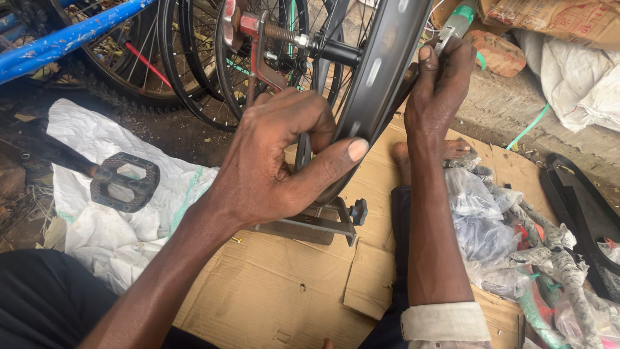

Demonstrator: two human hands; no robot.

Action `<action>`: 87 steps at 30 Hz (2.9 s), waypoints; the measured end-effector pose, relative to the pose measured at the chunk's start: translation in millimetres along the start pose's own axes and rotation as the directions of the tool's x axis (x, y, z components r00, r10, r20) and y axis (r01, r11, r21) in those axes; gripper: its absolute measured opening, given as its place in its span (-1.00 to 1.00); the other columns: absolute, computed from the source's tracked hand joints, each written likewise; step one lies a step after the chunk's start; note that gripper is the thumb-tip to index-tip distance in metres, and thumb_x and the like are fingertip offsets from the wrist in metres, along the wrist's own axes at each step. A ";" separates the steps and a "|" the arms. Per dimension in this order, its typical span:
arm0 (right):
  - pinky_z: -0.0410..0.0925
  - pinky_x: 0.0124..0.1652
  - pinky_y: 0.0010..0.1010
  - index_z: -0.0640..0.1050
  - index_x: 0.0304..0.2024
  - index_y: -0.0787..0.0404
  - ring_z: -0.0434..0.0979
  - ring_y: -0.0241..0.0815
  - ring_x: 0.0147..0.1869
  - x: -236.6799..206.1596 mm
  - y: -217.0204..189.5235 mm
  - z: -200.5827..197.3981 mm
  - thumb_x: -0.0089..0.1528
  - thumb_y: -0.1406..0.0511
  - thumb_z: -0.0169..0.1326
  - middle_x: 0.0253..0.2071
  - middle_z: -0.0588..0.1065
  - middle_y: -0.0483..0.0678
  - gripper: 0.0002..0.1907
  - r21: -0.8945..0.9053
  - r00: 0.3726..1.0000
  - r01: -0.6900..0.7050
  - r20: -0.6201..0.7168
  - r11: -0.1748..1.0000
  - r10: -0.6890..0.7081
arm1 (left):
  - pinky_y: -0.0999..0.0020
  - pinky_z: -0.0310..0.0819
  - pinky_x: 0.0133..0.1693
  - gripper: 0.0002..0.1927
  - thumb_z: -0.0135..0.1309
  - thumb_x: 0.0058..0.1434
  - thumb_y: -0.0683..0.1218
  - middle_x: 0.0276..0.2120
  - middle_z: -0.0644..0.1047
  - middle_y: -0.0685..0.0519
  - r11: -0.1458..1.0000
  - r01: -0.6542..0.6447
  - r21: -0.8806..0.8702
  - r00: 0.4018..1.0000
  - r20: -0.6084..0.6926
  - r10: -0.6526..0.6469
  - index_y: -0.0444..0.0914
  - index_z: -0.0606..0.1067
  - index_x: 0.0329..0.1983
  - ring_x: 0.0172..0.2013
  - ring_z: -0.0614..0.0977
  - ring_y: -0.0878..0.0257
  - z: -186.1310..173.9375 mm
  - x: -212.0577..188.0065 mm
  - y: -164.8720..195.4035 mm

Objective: The person is repairing a bicycle wheel mounted on a truing stand. They use a tool to tighten or adjust the spokes and repeatedly spin the wheel to check its alignment.

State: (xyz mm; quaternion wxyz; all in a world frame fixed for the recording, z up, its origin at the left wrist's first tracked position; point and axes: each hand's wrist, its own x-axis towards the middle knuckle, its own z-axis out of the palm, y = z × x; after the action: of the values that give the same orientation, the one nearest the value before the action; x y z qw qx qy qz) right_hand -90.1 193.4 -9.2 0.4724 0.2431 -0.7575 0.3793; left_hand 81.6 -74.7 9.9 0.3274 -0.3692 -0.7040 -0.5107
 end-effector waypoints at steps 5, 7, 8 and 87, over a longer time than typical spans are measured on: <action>0.49 -0.14 -0.35 0.39 -0.03 0.26 0.43 -0.31 -0.13 3.9 -36.2 -1.8 0.49 0.32 0.05 -0.13 0.36 -0.11 -0.86 0.202 0.990 -0.131 -0.028 0.971 0.139 | 0.21 0.30 -0.21 -0.68 0.20 0.36 0.02 -0.55 0.43 0.12 0.999 0.025 0.030 1.000 0.009 -0.026 -0.19 0.45 -0.47 -0.45 0.43 0.30 -2.2 -4.9 -0.3; 0.54 -0.14 -0.35 0.38 -0.02 0.24 0.51 -0.32 -0.17 -0.5 -62.7 -6.0 0.47 0.26 0.05 -0.14 0.39 -0.11 -0.81 0.216 0.980 -0.159 -0.086 0.963 0.181 | 0.20 0.32 -0.17 -0.68 0.20 0.36 0.03 -0.54 0.45 0.12 0.999 0.026 0.030 1.000 0.004 -0.026 -0.19 0.46 -0.45 -0.44 0.45 0.30 -3.2 -7.2 -0.2; 0.56 -0.06 -0.33 0.37 0.01 0.24 0.54 -0.30 -0.16 -7.2 -78.1 -12.2 0.49 0.23 0.04 -0.12 0.40 -0.10 -0.78 0.206 0.980 -0.132 -0.120 0.970 0.159 | 0.18 0.33 -0.14 -0.69 0.20 0.36 0.03 -0.54 0.45 0.12 0.999 0.022 0.031 1.000 0.000 -0.022 -0.19 0.47 -0.45 -0.44 0.46 0.31 -3.6 -8.2 0.0; 0.45 -0.11 -0.40 0.55 -0.21 0.20 0.49 -0.35 -0.20 -178.7 -145.7 -56.5 0.38 0.13 0.00 -0.32 0.53 -0.15 -0.72 0.236 0.592 -0.806 0.315 0.543 0.742 | 0.08 0.30 -0.04 -0.59 0.07 0.40 0.10 -0.59 0.48 0.06 0.966 0.078 0.247 0.991 0.084 -0.102 -0.21 0.54 -0.50 -0.48 0.47 0.23 -3.5 -27.9 -1.9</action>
State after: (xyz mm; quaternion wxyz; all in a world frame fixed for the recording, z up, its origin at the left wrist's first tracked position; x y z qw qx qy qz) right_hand 123.6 154.1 -104.8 0.1335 -0.0044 -0.7434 0.6554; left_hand 94.6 -83.7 -13.4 0.3124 -0.3181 -0.7923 -0.4166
